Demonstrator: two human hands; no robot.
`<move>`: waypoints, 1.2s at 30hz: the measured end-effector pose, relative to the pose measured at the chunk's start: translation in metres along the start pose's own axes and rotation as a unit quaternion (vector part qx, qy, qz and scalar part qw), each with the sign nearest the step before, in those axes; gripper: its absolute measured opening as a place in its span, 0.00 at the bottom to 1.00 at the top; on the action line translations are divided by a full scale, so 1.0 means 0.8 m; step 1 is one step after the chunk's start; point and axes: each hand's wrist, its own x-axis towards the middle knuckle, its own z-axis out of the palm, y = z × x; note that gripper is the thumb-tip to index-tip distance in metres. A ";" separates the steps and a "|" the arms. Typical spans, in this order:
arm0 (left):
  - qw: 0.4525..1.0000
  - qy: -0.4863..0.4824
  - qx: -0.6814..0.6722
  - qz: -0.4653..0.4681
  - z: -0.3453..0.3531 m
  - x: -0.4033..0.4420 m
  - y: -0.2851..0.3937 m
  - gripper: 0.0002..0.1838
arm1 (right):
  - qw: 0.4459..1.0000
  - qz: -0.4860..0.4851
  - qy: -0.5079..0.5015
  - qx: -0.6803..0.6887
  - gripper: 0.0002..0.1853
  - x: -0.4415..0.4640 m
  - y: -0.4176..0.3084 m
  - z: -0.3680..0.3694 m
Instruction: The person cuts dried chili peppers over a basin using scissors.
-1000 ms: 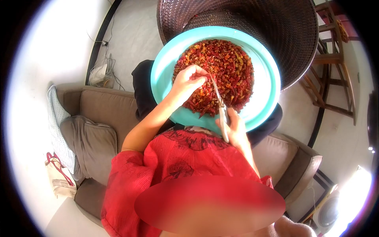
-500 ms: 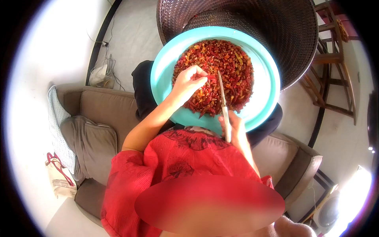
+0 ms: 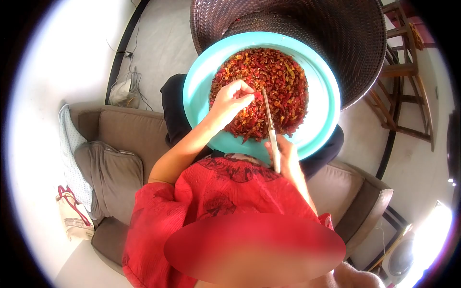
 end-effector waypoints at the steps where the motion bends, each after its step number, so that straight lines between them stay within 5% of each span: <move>1: 1.000 0.005 -0.002 0.003 0.000 0.000 -0.001 0.05 | 1.000 0.000 0.000 0.000 0.21 0.000 -0.001 -0.001; 6: 0.999 0.017 -0.023 0.015 0.004 -0.001 0.002 0.04 | 0.990 -0.068 0.044 -0.118 0.21 -0.003 -0.014 -0.003; 21: 0.998 0.023 -0.050 0.016 0.008 0.000 -0.003 0.04 | 0.999 -0.050 -0.002 0.000 0.16 0.000 0.014 0.006; 30: 0.995 0.025 -0.100 0.003 0.004 -0.001 -0.004 0.04 | 0.994 -0.048 0.003 -0.096 0.26 -0.003 -0.010 0.000; 36: 0.998 0.007 -0.063 0.006 0.009 0.000 0.000 0.04 | 0.992 -0.062 0.023 -0.109 0.22 0.002 -0.007 0.003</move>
